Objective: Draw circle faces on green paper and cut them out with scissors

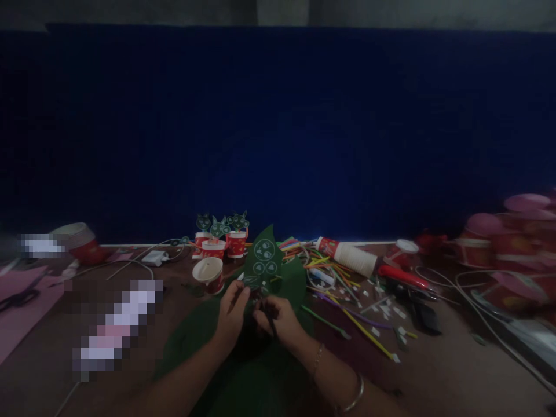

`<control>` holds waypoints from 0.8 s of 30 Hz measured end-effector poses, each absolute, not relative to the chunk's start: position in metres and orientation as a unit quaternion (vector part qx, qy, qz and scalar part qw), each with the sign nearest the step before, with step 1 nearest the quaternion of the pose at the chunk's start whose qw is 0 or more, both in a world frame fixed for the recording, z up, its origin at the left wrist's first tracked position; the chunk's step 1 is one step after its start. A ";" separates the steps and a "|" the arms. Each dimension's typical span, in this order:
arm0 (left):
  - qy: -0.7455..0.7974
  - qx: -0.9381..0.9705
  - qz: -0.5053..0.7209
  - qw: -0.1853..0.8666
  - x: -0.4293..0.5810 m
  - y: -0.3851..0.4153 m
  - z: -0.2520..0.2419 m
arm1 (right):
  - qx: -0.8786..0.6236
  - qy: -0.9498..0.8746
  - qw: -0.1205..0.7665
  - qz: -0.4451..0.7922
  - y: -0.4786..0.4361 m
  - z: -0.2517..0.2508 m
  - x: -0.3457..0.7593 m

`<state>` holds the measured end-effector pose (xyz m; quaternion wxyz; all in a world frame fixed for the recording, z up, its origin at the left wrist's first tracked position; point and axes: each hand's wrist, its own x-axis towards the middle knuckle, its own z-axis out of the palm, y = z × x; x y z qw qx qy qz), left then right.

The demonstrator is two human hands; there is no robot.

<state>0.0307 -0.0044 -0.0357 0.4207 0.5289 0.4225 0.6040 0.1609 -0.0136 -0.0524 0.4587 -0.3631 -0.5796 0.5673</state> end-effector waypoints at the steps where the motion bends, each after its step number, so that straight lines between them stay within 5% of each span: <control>1: 0.420 0.529 0.602 0.426 0.031 -0.004 -0.036 | -0.360 -0.582 0.462 0.564 -0.013 -0.053 0.161; 24: 0.385 0.519 0.573 0.504 0.034 -0.009 -0.030 | -0.356 -0.595 0.495 0.524 -0.012 -0.055 0.161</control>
